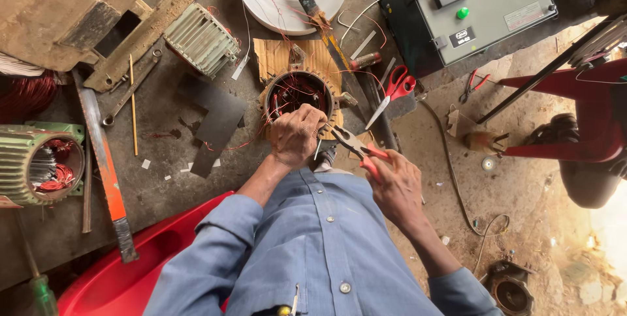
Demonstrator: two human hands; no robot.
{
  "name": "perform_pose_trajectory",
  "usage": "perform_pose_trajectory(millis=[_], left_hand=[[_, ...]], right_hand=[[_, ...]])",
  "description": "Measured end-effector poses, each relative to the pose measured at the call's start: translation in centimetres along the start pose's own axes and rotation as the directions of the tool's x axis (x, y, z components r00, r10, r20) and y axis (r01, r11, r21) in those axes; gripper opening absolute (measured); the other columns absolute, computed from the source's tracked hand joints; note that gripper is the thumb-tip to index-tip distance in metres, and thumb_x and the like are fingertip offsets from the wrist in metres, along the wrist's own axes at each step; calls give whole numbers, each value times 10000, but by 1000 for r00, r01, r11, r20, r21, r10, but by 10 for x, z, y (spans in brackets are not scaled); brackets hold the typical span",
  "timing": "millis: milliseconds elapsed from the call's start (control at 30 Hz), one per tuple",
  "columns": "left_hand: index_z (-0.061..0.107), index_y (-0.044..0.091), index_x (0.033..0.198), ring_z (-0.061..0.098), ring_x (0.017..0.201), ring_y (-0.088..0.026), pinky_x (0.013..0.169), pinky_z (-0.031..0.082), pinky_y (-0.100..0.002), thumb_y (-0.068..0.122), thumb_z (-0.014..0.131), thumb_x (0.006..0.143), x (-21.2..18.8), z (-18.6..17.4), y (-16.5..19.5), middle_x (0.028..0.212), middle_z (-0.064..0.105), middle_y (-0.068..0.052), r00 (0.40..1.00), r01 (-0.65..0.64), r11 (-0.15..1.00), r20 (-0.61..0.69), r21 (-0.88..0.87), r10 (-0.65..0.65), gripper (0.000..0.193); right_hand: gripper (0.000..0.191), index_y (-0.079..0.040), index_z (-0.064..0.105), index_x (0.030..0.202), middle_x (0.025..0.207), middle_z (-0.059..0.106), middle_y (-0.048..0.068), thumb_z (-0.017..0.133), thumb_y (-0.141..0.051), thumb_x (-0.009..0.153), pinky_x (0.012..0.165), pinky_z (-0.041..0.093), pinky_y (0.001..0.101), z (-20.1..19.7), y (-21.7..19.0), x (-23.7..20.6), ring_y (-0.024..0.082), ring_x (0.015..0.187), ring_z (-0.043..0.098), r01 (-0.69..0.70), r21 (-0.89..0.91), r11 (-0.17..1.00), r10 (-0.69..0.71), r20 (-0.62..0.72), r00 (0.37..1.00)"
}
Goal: The person sits on a chair in a workshop and works on the copper windings of an electric motor stator resting on their lap. They use scissors to cut wire ends and pliers to grip, pull and trim the winding wires, adjusting the coils inside the stator by hand throughout.
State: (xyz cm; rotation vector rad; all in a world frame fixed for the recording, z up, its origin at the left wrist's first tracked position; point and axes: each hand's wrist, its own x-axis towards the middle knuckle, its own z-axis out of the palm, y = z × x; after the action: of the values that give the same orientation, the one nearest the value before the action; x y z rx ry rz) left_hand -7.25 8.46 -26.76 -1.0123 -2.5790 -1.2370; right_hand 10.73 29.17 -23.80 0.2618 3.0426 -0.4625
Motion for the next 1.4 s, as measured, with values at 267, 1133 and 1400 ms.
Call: perform_pose_trajectory(millis=[267, 1133, 1400], left_hand=[[651, 132, 901, 689, 740, -241, 637, 505, -403, 146, 685, 903, -1, 4, 3, 870, 646, -35, 1000, 2, 1000, -26, 19, -1, 37], [644, 132, 890, 682, 705, -219, 614, 507, -366, 96, 690, 883, -1, 6, 1, 870, 632, -27, 998, 7, 1000, -65, 0, -7, 59], [646, 130, 904, 686, 709, -221, 614, 506, -368, 92, 691, 876, -1, 5, -1, 883, 635, -29, 999, -2, 1000, -49, 8, 3, 65]], right_hand=[[402, 10, 692, 1112, 972, 751, 154, 645, -364, 973, 715, 601, 418, 20, 59, 14, 257, 785, 728, -774, 607, 179, -155, 794, 587], [390, -46, 712, 1128, 976, 799, 104, 661, -362, 906, 785, 604, 404, 10, 76, 18, 251, 872, 764, -649, 586, 485, -95, 773, 627], [303, -211, 770, 1106, 1230, 633, 47, 759, -322, 825, 952, 459, 462, -10, 5, 7, 245, 1042, 626, 87, -183, 979, -103, -79, 992]])
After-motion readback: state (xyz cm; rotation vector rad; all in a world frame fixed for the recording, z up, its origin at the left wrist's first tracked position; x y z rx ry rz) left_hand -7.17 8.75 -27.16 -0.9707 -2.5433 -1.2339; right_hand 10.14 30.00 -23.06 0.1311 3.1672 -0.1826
